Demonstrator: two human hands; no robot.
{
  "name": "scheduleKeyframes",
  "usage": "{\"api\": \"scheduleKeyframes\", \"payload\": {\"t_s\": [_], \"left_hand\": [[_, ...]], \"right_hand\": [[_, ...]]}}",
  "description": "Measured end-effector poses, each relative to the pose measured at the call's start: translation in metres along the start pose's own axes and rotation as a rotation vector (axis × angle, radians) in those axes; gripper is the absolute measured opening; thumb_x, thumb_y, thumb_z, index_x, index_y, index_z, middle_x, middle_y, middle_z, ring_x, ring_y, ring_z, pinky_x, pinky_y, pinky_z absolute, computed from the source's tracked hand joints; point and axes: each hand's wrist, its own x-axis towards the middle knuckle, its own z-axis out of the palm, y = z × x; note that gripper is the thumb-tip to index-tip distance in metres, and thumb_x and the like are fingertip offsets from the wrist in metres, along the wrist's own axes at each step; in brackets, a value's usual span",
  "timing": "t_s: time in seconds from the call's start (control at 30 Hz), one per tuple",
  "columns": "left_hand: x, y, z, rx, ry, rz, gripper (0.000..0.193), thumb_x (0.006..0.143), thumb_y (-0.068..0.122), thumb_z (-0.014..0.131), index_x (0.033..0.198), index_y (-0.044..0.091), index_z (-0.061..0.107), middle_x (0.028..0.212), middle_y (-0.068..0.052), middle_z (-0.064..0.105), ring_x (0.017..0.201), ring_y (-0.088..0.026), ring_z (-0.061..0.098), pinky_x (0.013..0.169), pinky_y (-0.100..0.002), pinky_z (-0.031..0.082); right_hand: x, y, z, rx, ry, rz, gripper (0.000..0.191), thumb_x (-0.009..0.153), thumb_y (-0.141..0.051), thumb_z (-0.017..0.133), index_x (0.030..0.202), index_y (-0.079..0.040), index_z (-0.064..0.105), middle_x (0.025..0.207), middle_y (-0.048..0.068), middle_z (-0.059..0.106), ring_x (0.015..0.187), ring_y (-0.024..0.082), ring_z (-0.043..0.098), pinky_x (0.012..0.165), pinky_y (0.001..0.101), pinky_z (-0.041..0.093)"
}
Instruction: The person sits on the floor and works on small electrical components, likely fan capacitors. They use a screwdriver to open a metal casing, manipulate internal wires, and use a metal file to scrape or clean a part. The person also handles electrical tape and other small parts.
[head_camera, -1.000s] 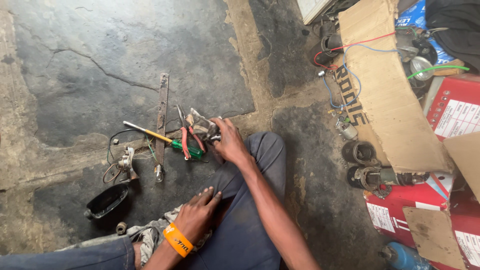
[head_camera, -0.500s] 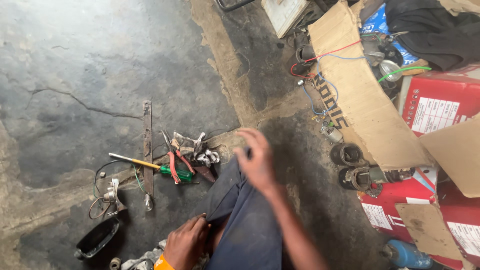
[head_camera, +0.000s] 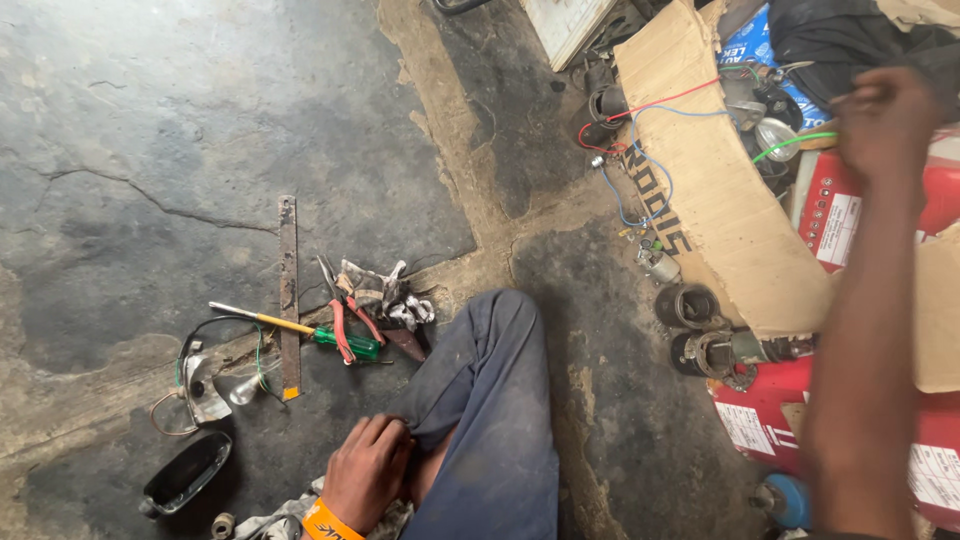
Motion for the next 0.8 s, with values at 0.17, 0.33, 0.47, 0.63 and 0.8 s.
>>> {"api": "scheduleKeyframes", "payload": {"t_s": [0.17, 0.33, 0.47, 0.63, 0.8], "left_hand": [[0.006, 0.001, 0.001, -0.022, 0.024, 0.002, 0.015, 0.079, 0.017, 0.072, 0.090, 0.011, 0.065, 0.099, 0.000, 0.067, 0.090, -0.026, 0.065, 0.069, -0.040, 0.055], [0.011, -0.001, 0.001, -0.022, -0.029, -0.042, 0.015, 0.079, 0.017, 0.073, 0.090, 0.011, 0.065, 0.097, -0.001, 0.066, 0.091, -0.027, 0.063, 0.069, -0.041, 0.055], [0.017, -0.001, 0.000, -0.052, -0.014, -0.028, 0.014, 0.079, 0.016, 0.073, 0.089, 0.011, 0.064, 0.097, -0.002, 0.065, 0.090, -0.028, 0.062, 0.070, -0.041, 0.055], [0.022, 0.000, -0.003, -0.068, -0.010, -0.039, 0.015, 0.079, 0.016, 0.074, 0.088, 0.010, 0.064, 0.097, -0.004, 0.064, 0.090, -0.030, 0.062, 0.070, -0.042, 0.054], [0.023, 0.000, -0.004, -0.081, -0.022, -0.055, 0.014, 0.080, 0.016, 0.074, 0.088, 0.010, 0.064, 0.098, -0.003, 0.065, 0.090, -0.029, 0.062, 0.071, -0.041, 0.054]], "right_hand": [[0.033, -0.008, 0.016, -0.485, -0.277, 0.214, 0.067, 0.075, -0.033, 0.094, 0.128, -0.002, 0.067, 0.108, 0.020, 0.075, 0.102, 0.036, 0.072, 0.090, 0.0455, 0.054], [0.036, -0.026, 0.037, -0.568, -0.269, 0.218, 0.083, 0.067, -0.037, 0.099, 0.133, 0.000, 0.064, 0.114, 0.024, 0.071, 0.103, 0.040, 0.067, 0.087, 0.0486, 0.052], [0.043, -0.024, 0.047, -0.536, -0.310, 0.211, 0.077, 0.076, -0.037, 0.094, 0.140, -0.004, 0.066, 0.121, 0.021, 0.073, 0.109, 0.038, 0.069, 0.094, 0.0480, 0.053], [0.056, -0.010, 0.056, -0.610, -0.465, 0.115, 0.086, 0.074, -0.037, 0.091, 0.149, -0.008, 0.061, 0.118, 0.024, 0.072, 0.104, 0.041, 0.070, 0.090, 0.0489, 0.054], [0.060, -0.006, 0.062, -0.572, -0.554, 0.301, 0.102, 0.068, -0.038, 0.086, 0.158, -0.011, 0.046, 0.113, 0.027, 0.076, 0.097, 0.044, 0.077, 0.082, 0.0541, 0.060]]}}
